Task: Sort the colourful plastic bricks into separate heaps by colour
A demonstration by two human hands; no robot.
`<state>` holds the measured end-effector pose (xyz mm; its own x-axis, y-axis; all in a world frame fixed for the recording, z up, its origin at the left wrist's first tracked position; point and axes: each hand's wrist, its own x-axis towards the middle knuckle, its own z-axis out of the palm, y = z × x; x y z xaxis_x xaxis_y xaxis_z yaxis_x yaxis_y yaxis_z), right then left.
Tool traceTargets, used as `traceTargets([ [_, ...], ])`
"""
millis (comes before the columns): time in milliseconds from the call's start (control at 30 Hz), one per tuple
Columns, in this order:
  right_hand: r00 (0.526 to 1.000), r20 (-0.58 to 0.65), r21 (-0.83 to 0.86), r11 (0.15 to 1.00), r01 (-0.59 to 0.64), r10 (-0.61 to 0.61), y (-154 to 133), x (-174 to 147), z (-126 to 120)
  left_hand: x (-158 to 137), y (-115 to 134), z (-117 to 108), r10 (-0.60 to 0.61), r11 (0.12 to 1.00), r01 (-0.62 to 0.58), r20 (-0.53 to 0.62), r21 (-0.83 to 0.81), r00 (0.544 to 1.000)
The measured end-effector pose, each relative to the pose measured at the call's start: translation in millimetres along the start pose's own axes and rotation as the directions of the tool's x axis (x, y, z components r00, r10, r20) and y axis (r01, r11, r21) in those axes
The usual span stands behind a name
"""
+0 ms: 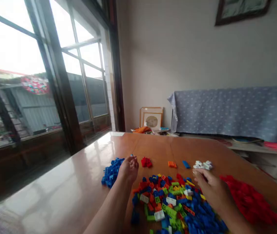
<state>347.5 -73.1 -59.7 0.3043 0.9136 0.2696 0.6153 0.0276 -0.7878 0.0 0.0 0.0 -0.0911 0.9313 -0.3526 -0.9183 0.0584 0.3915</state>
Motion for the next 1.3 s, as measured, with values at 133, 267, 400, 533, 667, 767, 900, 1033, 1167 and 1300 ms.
traceTargets([
  [133, 0.999, -0.025, 0.015, 1.0, 0.023, -0.023, 1, -2, 2, 5, 7, -3, -0.001, 0.999, 0.001, -0.021, -0.043, 1.0],
  [267, 0.998, -0.043, 0.001, 0.999, 0.043, -0.043, -1, -3, 2, 10, 11, -5, 0.001, 0.994, -0.006, -0.05, -0.105, 0.999],
  [400, 0.999, -0.031, -0.023, 1.0, 0.019, -0.02, -5, -5, 0, 11, 16, -6, 0.025, 0.986, -0.037, -0.072, -0.164, 0.997],
  [533, 1.0, -0.014, -0.043, 0.999, 0.012, -0.013, -8, -7, -2, 10, 20, -8, 0.023, 0.978, -0.036, -0.066, -0.204, 0.998],
  [667, 0.999, -0.015, -0.044, 0.999, 0.032, -0.032, -7, -9, -1, 10, 23, -10, -0.008, 0.962, 0.007, -0.001, -0.272, 1.0],
  [767, 1.0, -0.005, -0.026, 1.0, 0.016, -0.016, -6, -7, -1, 12, 25, -13, -0.009, 0.953, 0.024, 0.051, -0.301, 0.999],
  [900, 1.0, -0.005, -0.023, 1.0, -0.014, 0.014, -5, -5, -1, 14, 24, -13, -0.001, 0.964, 0.018, 0.066, -0.264, 0.998],
  [1033, 1.0, -0.014, -0.015, 1.0, -0.017, 0.016, -6, -5, -1, 11, 20, -10, 0.034, 0.999, -0.034, 0.076, -0.003, 0.996],
  [1167, 1.0, -0.019, -0.006, 1.0, -0.003, 0.003, -7, -6, 0, 5, 9, -7, 0.057, 0.907, -0.106, 0.13, 0.409, 0.99],
  [1300, 1.0, -0.015, 0.004, 1.0, 0.021, -0.021, -11, -7, 0, -2, 0, -7, 0.043, 0.663, -0.206, 0.237, 0.72, 0.97],
])
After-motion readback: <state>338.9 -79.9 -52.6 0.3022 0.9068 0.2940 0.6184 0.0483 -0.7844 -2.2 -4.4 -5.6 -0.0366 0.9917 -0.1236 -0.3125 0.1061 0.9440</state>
